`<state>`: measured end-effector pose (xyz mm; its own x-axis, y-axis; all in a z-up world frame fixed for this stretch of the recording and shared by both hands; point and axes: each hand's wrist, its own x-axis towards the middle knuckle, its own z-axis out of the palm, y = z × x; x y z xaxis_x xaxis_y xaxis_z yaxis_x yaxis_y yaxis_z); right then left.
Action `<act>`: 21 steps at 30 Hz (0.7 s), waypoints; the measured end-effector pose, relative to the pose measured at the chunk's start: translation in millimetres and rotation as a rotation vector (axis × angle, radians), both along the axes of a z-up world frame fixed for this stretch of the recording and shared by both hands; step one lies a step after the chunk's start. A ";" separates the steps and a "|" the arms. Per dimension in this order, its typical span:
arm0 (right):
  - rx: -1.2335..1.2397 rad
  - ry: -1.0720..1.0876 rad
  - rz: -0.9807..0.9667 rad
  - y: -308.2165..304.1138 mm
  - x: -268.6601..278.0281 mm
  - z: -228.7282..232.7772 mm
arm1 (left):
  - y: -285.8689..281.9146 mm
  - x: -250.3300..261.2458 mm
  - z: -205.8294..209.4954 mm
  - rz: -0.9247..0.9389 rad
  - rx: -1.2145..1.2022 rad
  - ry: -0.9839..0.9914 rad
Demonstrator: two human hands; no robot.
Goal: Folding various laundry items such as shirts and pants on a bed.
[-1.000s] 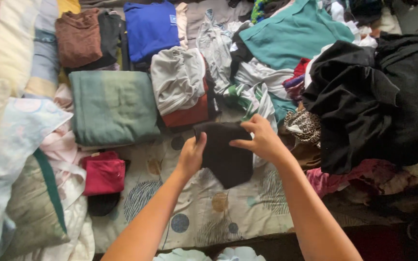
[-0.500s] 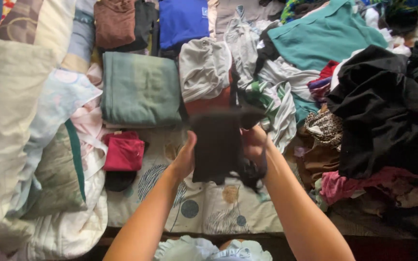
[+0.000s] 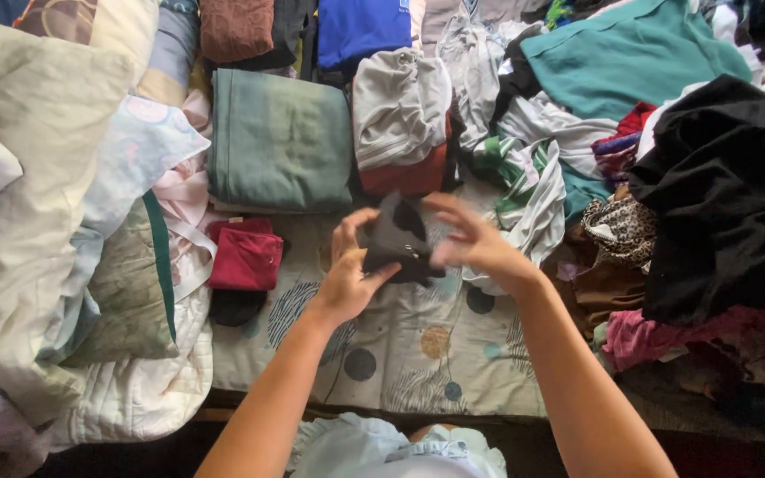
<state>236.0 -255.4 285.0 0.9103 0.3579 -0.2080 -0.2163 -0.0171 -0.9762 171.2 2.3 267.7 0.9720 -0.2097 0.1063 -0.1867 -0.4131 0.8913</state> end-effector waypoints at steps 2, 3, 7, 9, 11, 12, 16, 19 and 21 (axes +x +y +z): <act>-0.234 -0.323 0.451 25.4 -11.9 39.9 | -1.9 0.1 46.9 -0.020 0.017 -0.219; -0.232 -0.318 0.452 30.4 -13.6 40.2 | -2.1 2.5 55.0 -0.021 0.017 -0.214; -0.275 -0.087 0.434 36.7 -8.7 22.5 | 6.7 14.6 76.5 -0.115 0.133 -0.357; -0.228 -0.018 0.427 33.9 0.0 11.2 | 13.4 24.9 85.2 -0.163 0.152 -0.286; -0.251 -0.203 0.185 33.6 5.2 6.7 | 19.7 32.8 95.0 -0.189 0.098 -0.135; -0.253 -0.205 0.189 39.7 2.3 15.8 | 22.8 34.4 88.4 -0.185 0.095 -0.136; -0.297 -0.355 -0.435 51.2 -17.9 28.1 | 32.7 37.2 70.2 0.027 0.011 -0.218; -0.139 0.120 -0.515 52.5 -43.7 -4.3 | 32.9 28.3 70.6 0.087 0.087 -0.415; -0.017 0.464 -0.456 55.2 -58.1 -25.8 | 30.8 18.5 79.6 0.114 0.200 -0.472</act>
<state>177.9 -200.2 259.2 0.7840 -0.0503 -0.6187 -0.6050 0.1612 -0.7797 189.7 33.1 347.3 0.8455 -0.1668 0.5073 -0.4933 -0.6077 0.6224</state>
